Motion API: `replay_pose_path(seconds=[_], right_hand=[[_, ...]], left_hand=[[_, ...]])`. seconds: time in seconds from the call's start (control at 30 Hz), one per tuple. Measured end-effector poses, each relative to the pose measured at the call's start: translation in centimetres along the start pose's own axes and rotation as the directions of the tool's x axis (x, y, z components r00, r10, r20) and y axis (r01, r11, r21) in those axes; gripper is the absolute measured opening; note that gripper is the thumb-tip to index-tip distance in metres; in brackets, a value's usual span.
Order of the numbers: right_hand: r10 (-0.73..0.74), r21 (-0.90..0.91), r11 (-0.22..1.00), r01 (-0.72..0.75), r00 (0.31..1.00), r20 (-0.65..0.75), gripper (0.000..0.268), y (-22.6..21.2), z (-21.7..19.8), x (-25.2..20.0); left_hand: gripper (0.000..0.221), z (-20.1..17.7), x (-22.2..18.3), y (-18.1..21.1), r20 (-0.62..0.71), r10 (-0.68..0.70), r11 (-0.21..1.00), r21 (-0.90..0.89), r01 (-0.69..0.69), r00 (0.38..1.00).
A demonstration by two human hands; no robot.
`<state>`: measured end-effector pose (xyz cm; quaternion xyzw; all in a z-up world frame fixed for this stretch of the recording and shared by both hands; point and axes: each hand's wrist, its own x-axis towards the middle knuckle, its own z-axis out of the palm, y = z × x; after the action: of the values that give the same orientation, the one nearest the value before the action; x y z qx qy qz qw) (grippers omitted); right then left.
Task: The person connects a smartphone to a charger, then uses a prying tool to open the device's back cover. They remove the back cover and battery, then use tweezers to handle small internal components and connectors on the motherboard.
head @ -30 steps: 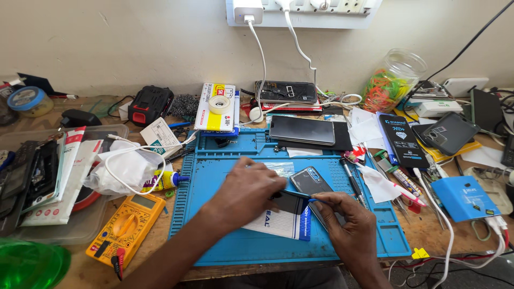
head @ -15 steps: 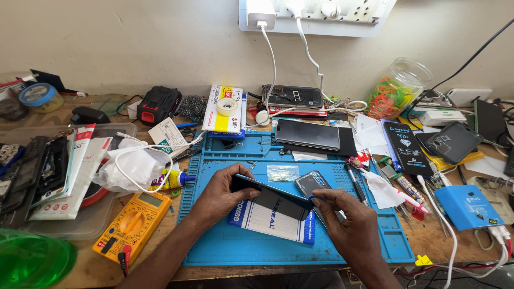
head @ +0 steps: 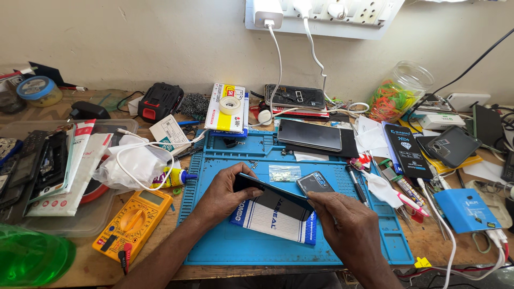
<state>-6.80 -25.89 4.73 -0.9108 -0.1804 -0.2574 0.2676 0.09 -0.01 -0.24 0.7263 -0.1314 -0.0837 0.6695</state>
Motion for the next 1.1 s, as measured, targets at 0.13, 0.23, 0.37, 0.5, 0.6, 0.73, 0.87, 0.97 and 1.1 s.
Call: replay_pose_path(seconds=[0.13,0.23,0.37,0.5,0.6,0.73,0.87,0.97,1.1], right_hand=[[-0.115,-0.055,0.992,0.112,0.992,-0.048,0.017,0.1,0.8,0.2],[-0.133,-0.039,0.991,0.132,0.99,-0.039,0.017,0.1,1.5,0.3],[-0.161,-0.025,0.987,0.161,0.986,-0.035,0.017,-0.4,2.4,0.8],[-0.189,-0.034,0.981,0.189,0.982,-0.019,0.017,-1.3,3.1,1.5],[-0.211,-0.048,0.976,0.21,0.978,-0.002,0.017,-2.0,3.6,2.0],[-0.238,-0.05,0.97,0.238,0.971,0.021,0.018,-2.8,4.4,2.8],[-0.256,-0.06,0.965,0.257,0.966,0.028,0.019,-3.5,4.9,3.4],[-0.264,-0.079,0.961,0.265,0.964,0.021,0.018,-3.9,5.2,3.6],[-0.337,-0.09,0.938,0.335,0.942,-0.004,0.016,-4.2,6.3,4.0]], left_hand=[[0.02,0.0,0.0,-0.1,0.002,0.019,1.0,0.02,-0.019,1.0],[0.02,0.0,-0.1,0.0,0.007,0.025,1.0,0.004,-0.025,1.0],[0.021,0.0,-0.2,0.4,0.0,0.01,1.0,0.024,-0.01,1.0],[0.021,0.0,-0.3,0.5,-0.002,0.016,0.999,0.048,-0.016,1.0],[0.021,0.0,-0.4,0.3,0.009,0.094,0.995,0.022,-0.095,0.995],[0.022,-0.1,-0.5,0.0,0.01,0.056,0.998,0.038,-0.056,0.998],[0.022,-0.1,-0.5,0.0,0.009,0.059,0.997,0.039,-0.059,0.998],[0.025,-0.1,-0.6,0.2,-0.001,0.047,0.996,0.074,-0.046,0.999],[0.027,-0.2,-0.6,0.0,-0.01,0.046,0.99,0.131,-0.044,0.999]])
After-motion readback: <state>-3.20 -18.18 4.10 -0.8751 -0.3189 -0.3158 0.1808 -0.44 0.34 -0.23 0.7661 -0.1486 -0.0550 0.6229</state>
